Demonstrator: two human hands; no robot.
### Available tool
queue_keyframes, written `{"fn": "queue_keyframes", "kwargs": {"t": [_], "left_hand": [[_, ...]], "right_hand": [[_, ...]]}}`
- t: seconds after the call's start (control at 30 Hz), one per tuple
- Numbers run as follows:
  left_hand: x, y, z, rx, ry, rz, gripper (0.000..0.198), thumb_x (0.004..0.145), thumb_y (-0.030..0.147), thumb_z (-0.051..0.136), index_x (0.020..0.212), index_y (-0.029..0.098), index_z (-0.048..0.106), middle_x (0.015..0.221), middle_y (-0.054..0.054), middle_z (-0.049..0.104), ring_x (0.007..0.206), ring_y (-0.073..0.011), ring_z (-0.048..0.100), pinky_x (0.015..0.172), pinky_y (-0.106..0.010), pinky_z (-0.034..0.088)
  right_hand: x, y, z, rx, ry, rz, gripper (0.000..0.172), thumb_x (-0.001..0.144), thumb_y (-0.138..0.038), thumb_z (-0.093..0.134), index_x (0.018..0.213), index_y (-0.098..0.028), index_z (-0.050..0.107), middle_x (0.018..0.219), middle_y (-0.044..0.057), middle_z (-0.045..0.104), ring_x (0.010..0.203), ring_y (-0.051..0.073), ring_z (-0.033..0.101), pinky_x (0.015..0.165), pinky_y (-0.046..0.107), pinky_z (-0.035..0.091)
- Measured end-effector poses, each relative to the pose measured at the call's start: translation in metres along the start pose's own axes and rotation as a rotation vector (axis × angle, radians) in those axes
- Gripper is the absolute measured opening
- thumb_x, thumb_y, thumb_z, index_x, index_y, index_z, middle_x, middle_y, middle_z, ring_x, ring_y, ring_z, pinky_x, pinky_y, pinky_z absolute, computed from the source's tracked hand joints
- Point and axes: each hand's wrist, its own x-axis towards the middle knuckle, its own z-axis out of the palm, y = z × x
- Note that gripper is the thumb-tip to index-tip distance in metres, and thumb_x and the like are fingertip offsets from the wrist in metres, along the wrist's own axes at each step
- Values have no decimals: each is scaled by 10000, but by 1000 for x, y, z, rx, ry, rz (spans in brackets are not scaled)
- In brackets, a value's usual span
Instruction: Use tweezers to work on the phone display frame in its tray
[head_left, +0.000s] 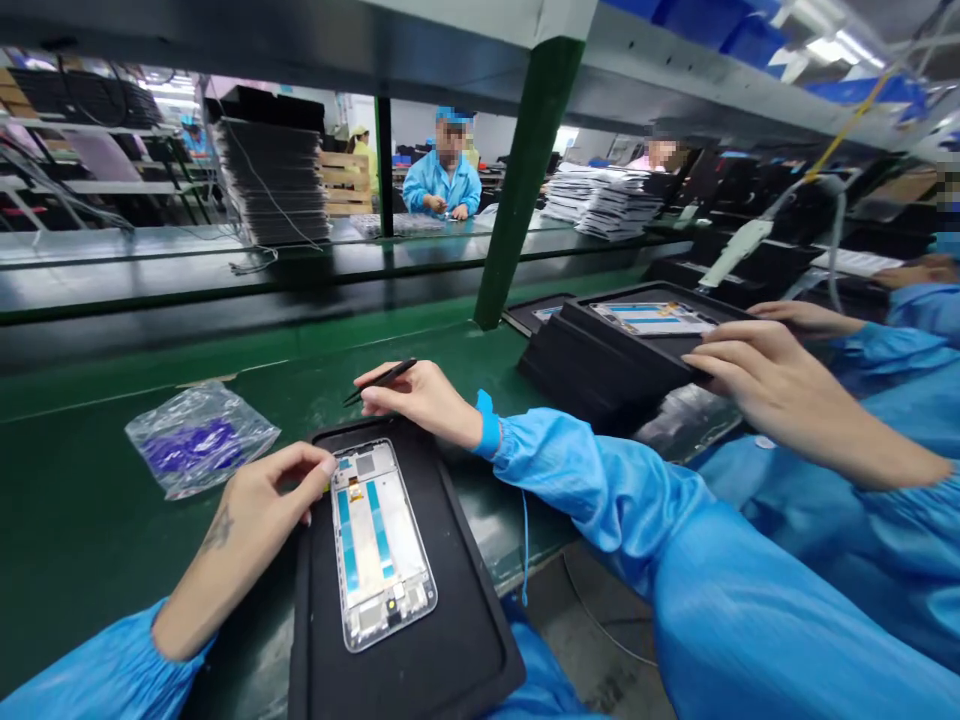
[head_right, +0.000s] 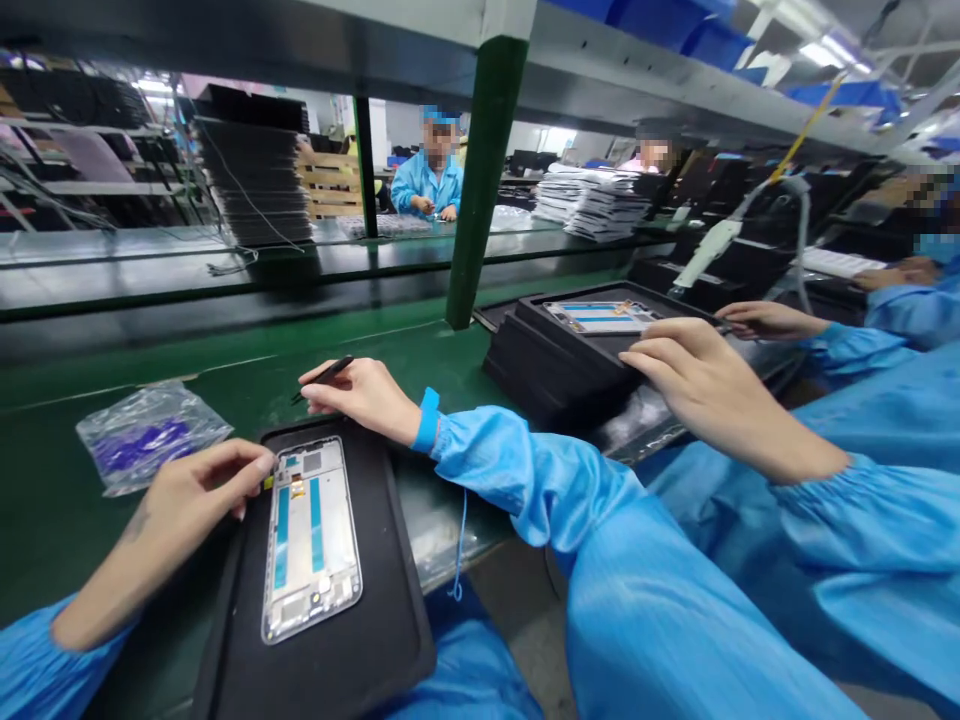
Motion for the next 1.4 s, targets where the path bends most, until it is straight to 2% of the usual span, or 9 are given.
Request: {"fn": "queue_keyframes", "kwargs": {"t": [0.1,0.13,0.2,0.27,0.33,0.5,1.03,1.2,1.4], "left_hand": [[-3,5,0,12,10,29,257,890,434,610,882,201,718,754,21,683,567,-112,572,564,-210,445],[-4,7,-1,17,6,57,226,897,391,605,883,198,722,777,18,694,591,-110,575,579,-205,442],[-3,11,-2,10,1,96,193,907,324,587,896,189,725,815,12,709,613,-106,573,587,-201,434],[1,13,-5,0,2,117,164,903,269,586,889,172,718,788,15,703,614,-98,575,598,-195,434],[5,13,-6,-7,15,131,141,895,225,590,865,159,710,795,12,705,646,-97,590,620,-193,437],[5,15,-7,20,51,164,136,895,173,584,851,155,711,774,9,706,722,-115,620,658,-211,431],[2,12,-3,268,77,320,146,932,143,542,860,148,669,819,-11,655,741,-130,579,685,-256,403],[3,14,-5,256,62,261,154,911,134,549,847,156,687,812,-11,679,744,-137,595,689,-259,408],[8,19,-12,82,-5,86,135,877,145,599,833,151,727,761,-2,715,705,-127,626,634,-231,413]], "right_hand": [[-13,-17,7,15,-3,-31,310,889,-389,726,1053,-126,716,967,59,708,848,154,673,796,261,554],[-15,-23,8,-73,28,-92,253,884,-362,729,997,-135,734,1008,55,703,890,158,667,800,253,545],[-18,-31,10,-166,56,-137,187,912,-320,701,980,-150,740,1005,47,703,935,169,666,822,261,537],[-16,-35,10,-215,80,-133,161,918,-308,706,991,-167,733,951,34,705,866,161,669,782,258,537],[-15,-36,10,-230,75,-113,181,923,-350,709,982,-179,729,900,31,700,791,160,664,737,268,539],[-20,-41,16,-375,53,-149,223,931,-450,704,933,-230,746,925,41,693,804,182,647,688,293,538],[-22,-42,20,-409,-39,-156,189,959,-382,682,925,-202,730,941,32,702,806,164,652,692,262,534],[-18,-34,16,-332,17,-78,176,939,-375,704,936,-202,733,843,23,701,741,176,652,665,285,511],[-17,-28,18,-190,43,44,215,913,-389,729,927,-175,730,770,32,685,725,165,644,701,283,497]]}}
